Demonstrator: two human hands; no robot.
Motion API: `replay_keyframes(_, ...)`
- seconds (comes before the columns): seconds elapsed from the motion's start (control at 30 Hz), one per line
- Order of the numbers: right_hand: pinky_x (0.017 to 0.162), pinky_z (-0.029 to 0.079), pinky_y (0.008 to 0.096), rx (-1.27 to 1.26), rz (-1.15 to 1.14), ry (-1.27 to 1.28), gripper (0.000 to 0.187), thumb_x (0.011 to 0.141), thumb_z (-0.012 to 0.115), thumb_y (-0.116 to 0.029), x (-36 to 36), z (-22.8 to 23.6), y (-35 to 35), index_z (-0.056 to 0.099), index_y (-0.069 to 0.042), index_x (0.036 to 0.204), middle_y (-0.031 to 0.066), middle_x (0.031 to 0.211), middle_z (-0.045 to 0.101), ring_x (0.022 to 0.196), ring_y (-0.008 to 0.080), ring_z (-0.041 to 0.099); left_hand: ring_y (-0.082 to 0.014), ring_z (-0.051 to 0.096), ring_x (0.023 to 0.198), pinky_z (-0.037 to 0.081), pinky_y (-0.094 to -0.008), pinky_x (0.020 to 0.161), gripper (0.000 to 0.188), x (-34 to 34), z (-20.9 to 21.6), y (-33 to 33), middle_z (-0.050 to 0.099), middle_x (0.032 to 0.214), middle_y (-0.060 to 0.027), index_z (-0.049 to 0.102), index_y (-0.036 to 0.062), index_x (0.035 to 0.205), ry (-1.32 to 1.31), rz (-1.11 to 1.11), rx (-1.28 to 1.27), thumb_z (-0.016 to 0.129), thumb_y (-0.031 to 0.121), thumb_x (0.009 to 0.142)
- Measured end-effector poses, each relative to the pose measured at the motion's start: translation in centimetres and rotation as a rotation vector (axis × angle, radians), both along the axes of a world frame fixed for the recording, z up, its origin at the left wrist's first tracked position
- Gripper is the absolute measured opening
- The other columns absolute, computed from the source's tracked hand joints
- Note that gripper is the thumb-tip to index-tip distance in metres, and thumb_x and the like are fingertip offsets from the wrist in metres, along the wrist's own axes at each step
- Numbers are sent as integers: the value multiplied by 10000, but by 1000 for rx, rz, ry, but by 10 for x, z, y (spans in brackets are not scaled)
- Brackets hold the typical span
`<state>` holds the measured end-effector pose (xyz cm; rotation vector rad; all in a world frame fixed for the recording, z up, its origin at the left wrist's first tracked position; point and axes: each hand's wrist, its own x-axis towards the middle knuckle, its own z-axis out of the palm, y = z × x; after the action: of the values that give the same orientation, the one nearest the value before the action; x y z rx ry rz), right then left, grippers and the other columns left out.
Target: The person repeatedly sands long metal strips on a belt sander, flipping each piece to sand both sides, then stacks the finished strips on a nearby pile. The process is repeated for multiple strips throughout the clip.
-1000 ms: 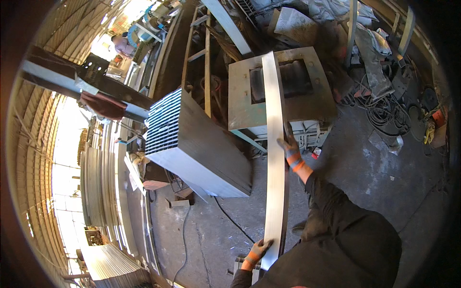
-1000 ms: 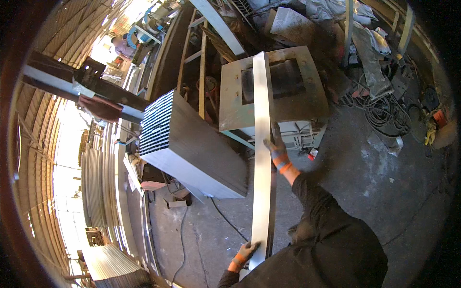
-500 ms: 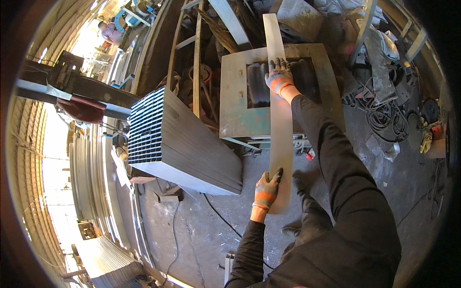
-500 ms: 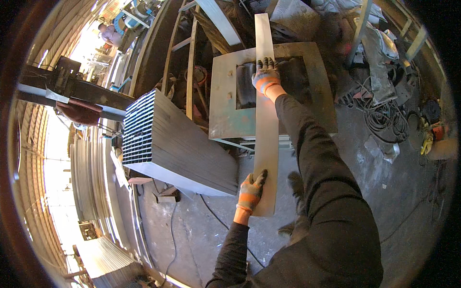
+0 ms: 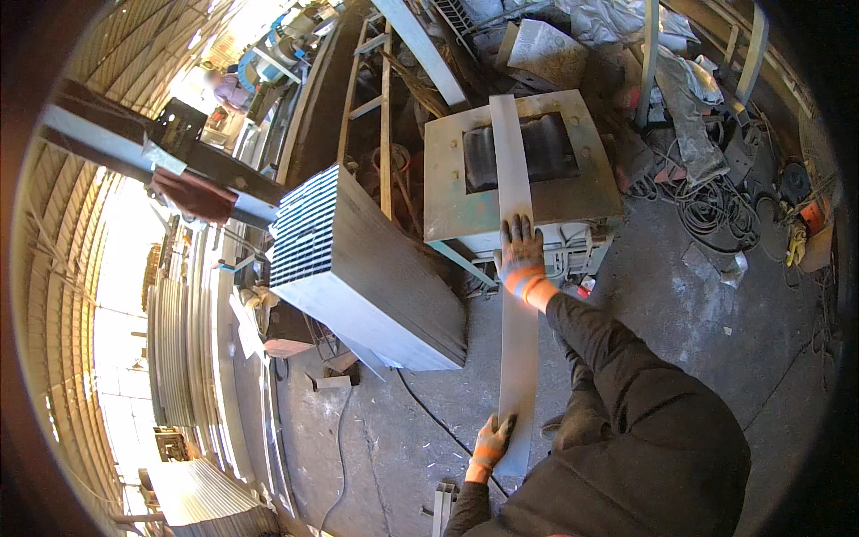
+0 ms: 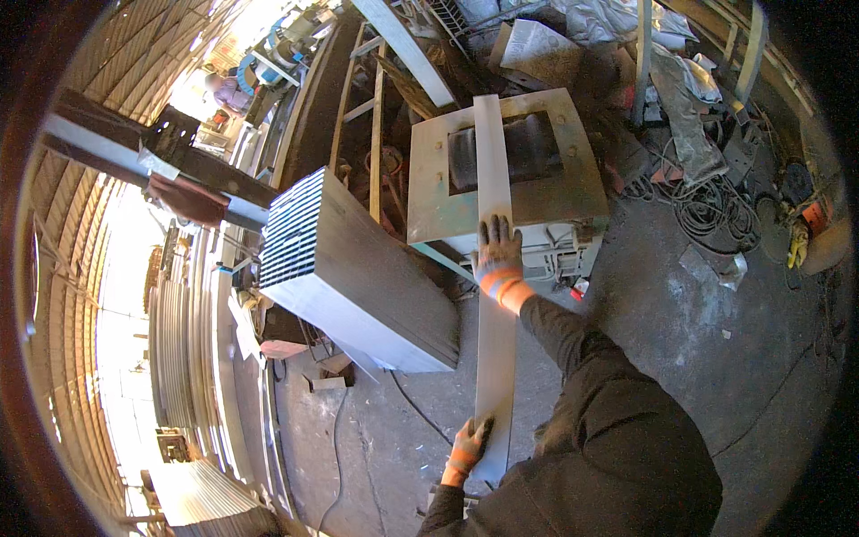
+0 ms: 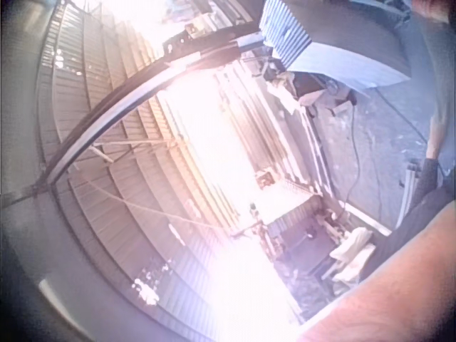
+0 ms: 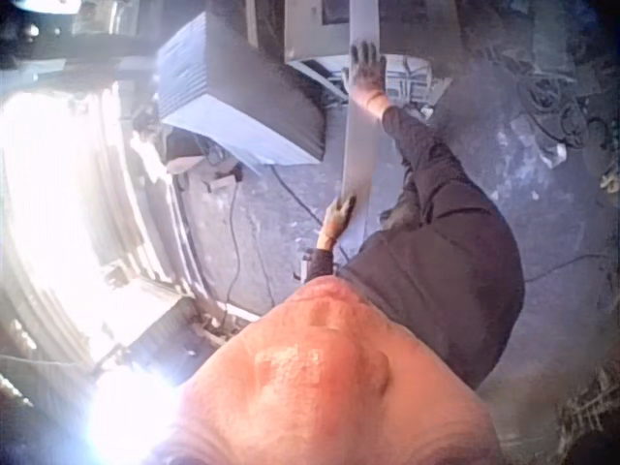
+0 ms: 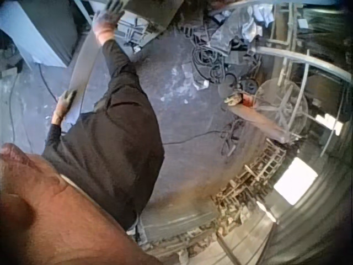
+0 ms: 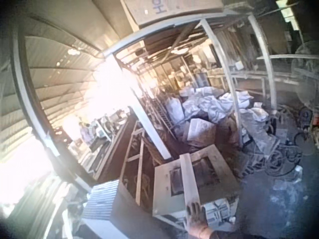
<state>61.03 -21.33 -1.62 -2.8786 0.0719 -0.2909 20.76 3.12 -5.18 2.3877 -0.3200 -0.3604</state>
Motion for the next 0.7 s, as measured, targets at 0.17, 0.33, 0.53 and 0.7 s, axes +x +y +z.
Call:
replay_keyframes(0.17, 1277, 307, 703, 80, 46, 15, 845, 1030, 640, -472, -131, 2, 44, 431, -32, 1720, 274, 1819, 330, 1691, 464, 282, -345, 790, 1178, 596, -420, 997, 417, -120, 20, 31, 823, 1233, -209, 750, 48, 1333, 532, 476, -171, 744, 397, 1105)
replay_keyframes(0.33, 1295, 288, 708, 121, 47, 39, 908, 1012, 666, -490, -196, 6, 65, 389, -33, 1747, 310, 1806, 322, 1690, 483, 283, -254, 773, 1205, 586, -408, 1043, 489, -181, 38, 59, 812, 1315, -158, 691, 33, 1406, 663, 508, -297, 810, 359, 1063)
replay_keyframes(0.53, 1338, 285, 644, 484, 130, -215, 871, 1008, 669, -330, -126, -11, 31, 351, -50, 1769, 300, 1807, 326, 1662, 524, 323, -388, 755, 1260, 596, -479, 1052, 794, -110, 74, 34, 771, 1339, -249, 596, 1, 1454, 700, 324, 14, 952, 440, 896)
replay_keyframes(0.7, 1369, 290, 575, 455, 54, -166, 1019, 976, 795, -355, 81, -22, -12, 288, 69, 1753, 367, 1789, 305, 1658, 515, 329, -493, 749, 1092, 617, -556, 923, 702, 56, 75, -58, 743, 1172, -283, 546, 4, 1354, 149, 378, 181, 908, 414, 915)
